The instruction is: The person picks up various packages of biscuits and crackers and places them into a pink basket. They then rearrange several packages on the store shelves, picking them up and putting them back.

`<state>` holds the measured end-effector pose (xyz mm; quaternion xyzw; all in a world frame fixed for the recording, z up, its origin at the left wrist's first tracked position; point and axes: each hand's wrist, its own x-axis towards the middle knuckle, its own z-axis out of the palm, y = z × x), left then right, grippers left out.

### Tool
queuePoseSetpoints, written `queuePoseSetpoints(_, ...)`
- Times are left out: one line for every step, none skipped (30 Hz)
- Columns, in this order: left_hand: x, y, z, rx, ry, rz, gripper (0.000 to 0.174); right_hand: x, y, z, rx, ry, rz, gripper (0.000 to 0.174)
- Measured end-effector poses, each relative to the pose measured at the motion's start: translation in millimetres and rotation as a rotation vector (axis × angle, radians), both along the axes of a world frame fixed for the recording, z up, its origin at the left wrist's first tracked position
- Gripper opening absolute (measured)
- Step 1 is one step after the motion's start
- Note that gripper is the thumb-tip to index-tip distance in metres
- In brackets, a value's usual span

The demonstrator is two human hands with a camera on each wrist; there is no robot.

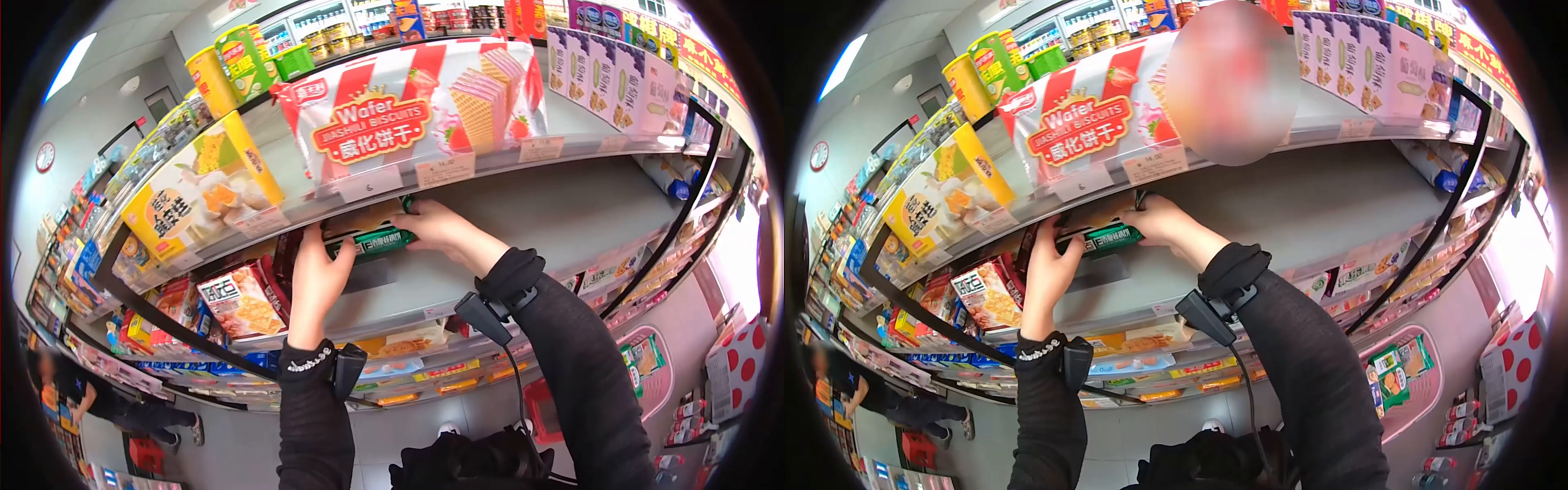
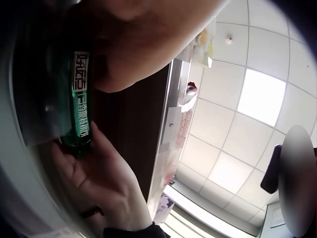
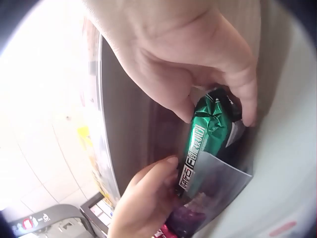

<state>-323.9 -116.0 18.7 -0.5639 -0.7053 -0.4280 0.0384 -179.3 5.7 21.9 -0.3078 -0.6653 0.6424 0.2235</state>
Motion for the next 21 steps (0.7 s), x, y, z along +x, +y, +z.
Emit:
queuePoseSetpoints(5, 0, -1, 0.073, -0.020, -0.028, 0.049, 8, 3, 0, -0.006, -0.001, -0.018, 0.045)
queuePoseSetpoints(13, 0, -1, 0.145, -0.043, -0.058, 0.049, 18, 6, 0, -0.017, 0.052, 0.004, 0.045)
queuePoseSetpoints(22, -2, -2, 0.184, -0.074, -0.093, 0.050, 29, 7, 0, -0.030, 0.104, 0.024, 0.046)
queuePoseSetpoints(30, -3, -7, 0.197, -0.103, -0.101, 0.051, 42, 7, -1, -0.038, 0.100, 0.000, 0.046)
queuePoseSetpoints(43, -5, -9, 0.234, -0.133, -0.140, 0.051, 56, 5, -4, -0.053, 0.155, -0.024, 0.045)
queuePoseSetpoints(59, -9, -8, 0.270, -0.166, -0.181, 0.050, 72, 2, -5, -0.068, 0.209, -0.053, 0.044)
queuePoseSetpoints(75, -14, -9, 0.261, -0.201, -0.226, 0.051, 91, -3, -3, -0.074, 0.192, -0.045, 0.040)
queuePoseSetpoints(92, -18, -10, 0.248, -0.241, -0.283, 0.052, 114, -10, 0, -0.105, 0.176, -0.051, 0.040)
queuePoseSetpoints(109, -22, -14, 0.217, -0.325, -0.409, 0.052, 134, -11, -8, -0.095, 0.161, -0.040, 0.040)
queuePoseSetpoints(125, -27, -22, 0.203, -0.362, -0.466, 0.054, 155, -13, -17, -0.086, 0.140, -0.043, 0.040)
queuePoseSetpoints(142, -30, -27, 0.197, -0.370, -0.512, 0.055, 176, -19, -27, -0.017, 0.237, -0.067, 0.041)
queuePoseSetpoints(160, -31, -33, 0.191, -0.380, -0.556, 0.056, 198, -26, -38, 0.059, 0.326, -0.089, 0.041)
queuePoseSetpoints(177, -31, -38, 0.164, -0.374, -0.602, 0.060, 221, -33, -43, 0.038, 0.361, -0.130, 0.044)
queuePoseSetpoints(194, -30, -44, 0.142, -0.361, -0.640, 0.064, 244, -40, -51, -0.027, 0.423, -0.170, 0.051)
queuePoseSetpoints(211, -28, -53, 0.115, -0.345, -0.687, 0.067, 270, -47, -57, -0.065, 0.436, -0.231, 0.056)
queuePoseSetpoints(229, -26, -60, 0.062, -0.347, -0.743, 0.067, 294, -54, -61, -0.104, 0.457, -0.279, 0.061)
queuePoseSetpoints(244, -23, -71, 0.019, -0.352, -0.803, 0.067, 317, -56, -82, -0.060, 0.417, -0.333, 0.069)
queuePoseSetpoints(258, -19, -83, -0.022, -0.352, -0.856, 0.067, 341, -65, -82, -0.073, 0.339, -0.380, 0.074)
queuePoseSetpoints(271, -16, -92, -0.099, -0.258, -0.870, 0.066, 361, -71, -90, -0.092, 0.339, -0.412, 0.075)
queuePoseSetpoints(287, -11, -97, -0.139, -0.227, -0.925, 0.066, 380, -76, -101, -0.111, 0.339, -0.440, 0.076)
queuePoseSetpoints(304, -7, -105, -0.184, -0.243, -0.953, 0.065, 400, -81, -115, -0.117, 0.312, -0.488, 0.076)
